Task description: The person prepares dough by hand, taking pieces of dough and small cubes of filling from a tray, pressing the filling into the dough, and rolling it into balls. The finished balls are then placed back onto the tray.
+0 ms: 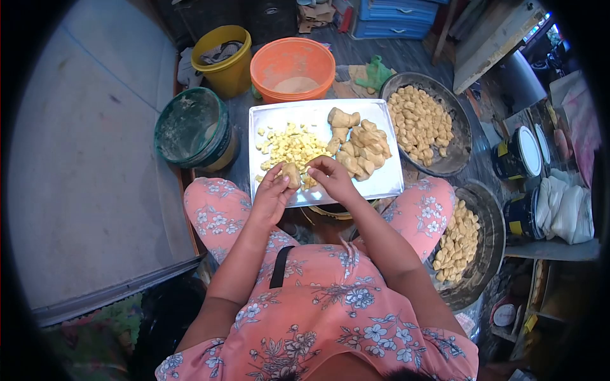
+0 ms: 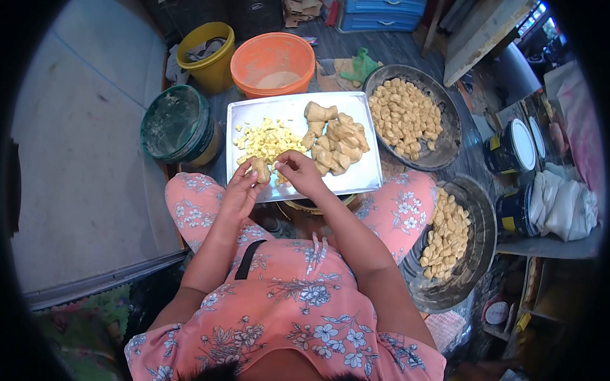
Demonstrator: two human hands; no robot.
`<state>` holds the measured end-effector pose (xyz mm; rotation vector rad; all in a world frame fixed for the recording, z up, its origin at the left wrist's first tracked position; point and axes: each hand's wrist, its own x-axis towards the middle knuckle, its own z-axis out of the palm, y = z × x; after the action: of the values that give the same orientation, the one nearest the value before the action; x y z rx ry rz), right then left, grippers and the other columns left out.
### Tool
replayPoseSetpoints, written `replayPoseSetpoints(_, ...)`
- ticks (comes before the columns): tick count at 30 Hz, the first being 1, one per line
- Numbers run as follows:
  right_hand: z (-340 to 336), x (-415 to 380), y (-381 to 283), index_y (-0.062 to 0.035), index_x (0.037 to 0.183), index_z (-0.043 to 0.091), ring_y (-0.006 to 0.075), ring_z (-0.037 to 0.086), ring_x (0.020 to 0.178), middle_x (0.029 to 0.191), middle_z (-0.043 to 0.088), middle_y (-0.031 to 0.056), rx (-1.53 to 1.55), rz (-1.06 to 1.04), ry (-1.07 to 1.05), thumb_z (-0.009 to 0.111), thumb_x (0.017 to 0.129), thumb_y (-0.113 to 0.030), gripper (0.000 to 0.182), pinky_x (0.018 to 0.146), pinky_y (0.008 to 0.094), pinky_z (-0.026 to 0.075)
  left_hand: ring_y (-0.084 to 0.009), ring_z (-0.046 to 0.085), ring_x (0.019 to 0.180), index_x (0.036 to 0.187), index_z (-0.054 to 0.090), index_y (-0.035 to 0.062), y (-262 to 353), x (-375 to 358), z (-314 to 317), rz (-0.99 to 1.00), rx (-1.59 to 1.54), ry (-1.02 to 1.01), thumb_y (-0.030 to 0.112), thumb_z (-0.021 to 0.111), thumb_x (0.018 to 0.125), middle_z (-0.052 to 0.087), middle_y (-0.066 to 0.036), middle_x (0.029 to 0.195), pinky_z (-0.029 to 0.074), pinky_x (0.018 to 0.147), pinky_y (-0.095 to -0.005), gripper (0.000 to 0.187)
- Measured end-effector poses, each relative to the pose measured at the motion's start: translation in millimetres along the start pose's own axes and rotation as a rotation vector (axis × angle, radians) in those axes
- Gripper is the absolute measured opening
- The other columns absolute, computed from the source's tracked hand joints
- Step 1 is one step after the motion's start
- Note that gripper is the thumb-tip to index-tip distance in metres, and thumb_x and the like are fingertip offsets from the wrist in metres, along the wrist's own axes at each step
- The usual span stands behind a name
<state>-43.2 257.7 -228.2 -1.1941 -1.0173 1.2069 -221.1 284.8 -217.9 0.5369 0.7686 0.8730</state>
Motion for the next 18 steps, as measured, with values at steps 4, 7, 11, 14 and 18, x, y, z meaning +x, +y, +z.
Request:
replayPoseSetpoints(4, 10, -11, -34, -0.0008, 0.092, 0.062, 0.0177, 0.059, 0.070, 0.082, 0.061, 0.0096, -0.446, -0.188, 0.007, 0.063, 0.079, -0.010, 0.016, 0.065, 0.0271, 0.047, -0.0175, 0.056, 0.098, 0.129, 0.038, 0.0040, 1, -4, 14, 0.033, 0.008, -0.087, 0.004, 0.055, 0.086, 0.053, -0.010, 0.110, 0.050, 0.083, -0.0300, 0.046)
replayPoseSetpoints(7, 11, -16, -39, -0.0010, 0.096, 0.062, 0.0192, 0.061, 0.074, 0.082, 0.061, 0.0104, -0.411, -0.218, 0.047, 0.063, 0.079, -0.010, 0.019, 0.068, 0.0286, 0.048, -0.0172, 0.057, 0.096, 0.129, 0.039, 0.0035, 2, -3, 17, 0.033, 0.029, -0.089, 0.005, 0.056, 0.086, 0.054, -0.010, 0.110, 0.051, 0.082, -0.0296, 0.046)
replayPoseSetpoints(11, 12, -20, -36, -0.0029, 0.098, 0.063, 0.0244, 0.058, 0.092, 0.096, 0.060, 0.0120, -0.407, -0.341, -0.008, 0.065, 0.077, -0.014, 0.024, 0.079, 0.0322, 0.045, -0.0168, 0.057, 0.096, 0.128, 0.040, 0.0016, 4, -5, 18, 0.034, 0.020, -0.099, 0.006, 0.056, 0.086, 0.053, -0.010, 0.112, 0.052, 0.081, -0.0281, 0.045)
replayPoseSetpoints(14, 17, -30, -44, -0.0040, 0.097, 0.064, 0.0295, 0.047, 0.110, 0.119, 0.051, 0.0136, -0.574, -0.433, -0.002, 0.067, 0.076, -0.018, 0.025, 0.091, 0.0362, 0.037, -0.0163, 0.058, 0.095, 0.127, 0.040, 0.0008, 7, -9, 24, 0.047, 0.005, -0.104, 0.006, 0.055, 0.087, 0.053, -0.010, 0.112, 0.052, 0.080, -0.0270, 0.044)
replayPoseSetpoints(18, 1, -27, -29, -0.0053, 0.097, 0.064, 0.0316, 0.037, 0.119, 0.134, 0.037, 0.0164, -0.636, -0.436, -0.179, 0.067, 0.076, -0.022, 0.027, 0.099, 0.0390, 0.029, -0.0175, 0.055, 0.101, 0.127, 0.042, 0.0000, 2, -13, 26, -0.025, 0.103, -0.224, 0.013, 0.054, 0.089, 0.051, -0.009, 0.116, 0.047, 0.086, -0.0297, 0.042)
